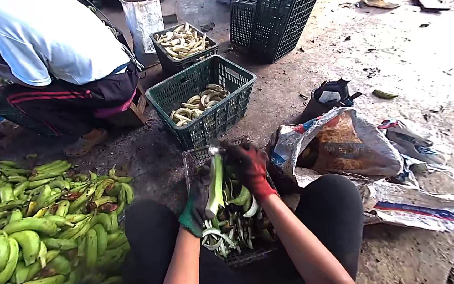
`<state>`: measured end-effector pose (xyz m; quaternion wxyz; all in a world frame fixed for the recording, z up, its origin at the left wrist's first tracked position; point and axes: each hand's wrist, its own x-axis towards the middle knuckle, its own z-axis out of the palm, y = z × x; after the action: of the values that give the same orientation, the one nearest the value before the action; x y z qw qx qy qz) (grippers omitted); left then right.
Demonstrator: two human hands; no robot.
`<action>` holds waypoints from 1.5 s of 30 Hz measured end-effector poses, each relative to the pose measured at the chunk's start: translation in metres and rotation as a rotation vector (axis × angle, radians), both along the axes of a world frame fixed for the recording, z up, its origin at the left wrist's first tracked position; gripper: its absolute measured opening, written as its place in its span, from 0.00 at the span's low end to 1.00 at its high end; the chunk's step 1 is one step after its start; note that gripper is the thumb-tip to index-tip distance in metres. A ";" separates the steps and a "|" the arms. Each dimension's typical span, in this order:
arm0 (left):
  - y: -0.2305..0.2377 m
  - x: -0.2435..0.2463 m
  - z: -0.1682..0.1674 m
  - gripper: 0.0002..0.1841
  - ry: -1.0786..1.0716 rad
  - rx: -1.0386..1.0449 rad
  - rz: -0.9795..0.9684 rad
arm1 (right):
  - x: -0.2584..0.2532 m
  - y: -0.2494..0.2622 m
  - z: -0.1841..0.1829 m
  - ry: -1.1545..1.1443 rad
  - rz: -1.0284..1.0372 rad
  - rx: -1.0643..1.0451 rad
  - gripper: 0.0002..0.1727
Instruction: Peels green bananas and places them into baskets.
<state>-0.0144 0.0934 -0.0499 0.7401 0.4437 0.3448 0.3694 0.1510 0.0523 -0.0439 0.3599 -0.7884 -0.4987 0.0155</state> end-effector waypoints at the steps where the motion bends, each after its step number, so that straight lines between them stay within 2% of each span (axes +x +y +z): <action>1: -0.001 -0.001 -0.003 0.16 0.015 0.018 0.016 | 0.008 0.004 0.003 0.068 -0.019 0.004 0.18; 4: 0.023 -0.002 -0.021 0.19 0.008 0.061 0.201 | -0.018 -0.024 -0.011 0.156 0.120 -0.015 0.25; 5: 0.030 0.002 -0.022 0.16 -0.062 0.076 0.269 | -0.036 -0.042 -0.021 0.172 0.178 0.006 0.26; 6: 0.035 0.010 -0.017 0.10 -0.156 0.068 0.353 | -0.050 -0.055 -0.030 0.159 0.206 0.047 0.25; 7: 0.034 0.017 -0.010 0.08 -0.191 0.062 0.405 | -0.054 -0.059 -0.034 0.129 0.207 0.077 0.25; 8: 0.027 0.021 -0.006 0.11 -0.168 0.055 0.429 | -0.050 -0.055 -0.032 0.120 0.206 0.066 0.24; 9: 0.019 0.020 -0.006 0.16 -0.082 0.096 0.387 | -0.040 -0.046 -0.026 0.103 0.209 0.032 0.23; 11: 0.010 0.013 -0.010 0.19 0.056 0.171 0.172 | -0.011 -0.017 -0.007 0.075 0.253 -0.113 0.22; 13: 0.007 0.004 -0.004 0.18 0.133 0.157 -0.077 | 0.020 0.008 0.002 0.096 0.312 -0.307 0.21; 14: 0.007 0.001 -0.006 0.17 0.138 0.156 -0.153 | 0.029 0.013 -0.001 0.120 0.323 -0.352 0.21; 15: 0.005 0.001 -0.007 0.14 0.132 0.144 -0.150 | 0.033 0.012 -0.006 0.164 0.314 -0.355 0.22; 17: 0.014 0.008 -0.012 0.15 0.093 0.107 0.053 | 0.021 0.001 -0.010 0.247 0.274 -0.276 0.23; 20: 0.027 0.022 -0.015 0.19 -0.039 -0.027 0.447 | -0.033 -0.042 -0.036 0.231 0.226 -0.043 0.23; 22: 0.029 0.027 -0.011 0.20 -0.093 -0.033 0.569 | -0.048 -0.054 -0.048 0.149 0.186 0.129 0.21; 23: 0.027 0.032 -0.014 0.19 -0.084 -0.021 0.587 | -0.045 -0.051 -0.044 0.149 0.192 0.110 0.22; 26: 0.013 0.029 -0.018 0.19 0.013 0.158 0.342 | -0.017 -0.028 -0.017 0.204 0.302 -0.120 0.24; 28: 0.016 0.026 -0.012 0.18 0.028 0.189 0.259 | -0.008 -0.020 -0.007 0.134 0.327 -0.155 0.24; 31: 0.021 0.022 0.000 0.22 0.120 0.186 0.291 | -0.021 -0.023 -0.008 -0.034 0.246 -0.022 0.23; 32: 0.021 0.021 0.002 0.22 0.143 0.184 0.312 | -0.025 -0.023 -0.006 -0.051 0.241 -0.045 0.23; 35: 0.022 0.014 -0.005 0.23 0.236 0.194 0.231 | -0.019 -0.009 0.010 0.031 0.303 -0.296 0.26; 37: 0.020 0.010 0.000 0.21 0.218 0.212 0.121 | -0.010 0.004 0.016 0.122 0.312 -0.398 0.26; 40: 0.013 0.004 0.003 0.22 0.226 0.275 0.048 | 0.006 0.013 0.011 0.253 0.257 -0.397 0.24; 42: 0.017 0.003 -0.001 0.23 0.088 0.207 0.086 | 0.006 0.005 0.004 0.330 0.272 -0.278 0.24; 45: 0.034 0.000 -0.018 0.25 -0.262 -0.049 0.153 | -0.027 -0.035 -0.013 0.132 0.305 -0.086 0.23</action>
<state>-0.0141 0.1277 -0.0681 0.7592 0.3459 0.2868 0.4709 0.1239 0.0176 -0.0566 0.3514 -0.7153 -0.5869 0.1430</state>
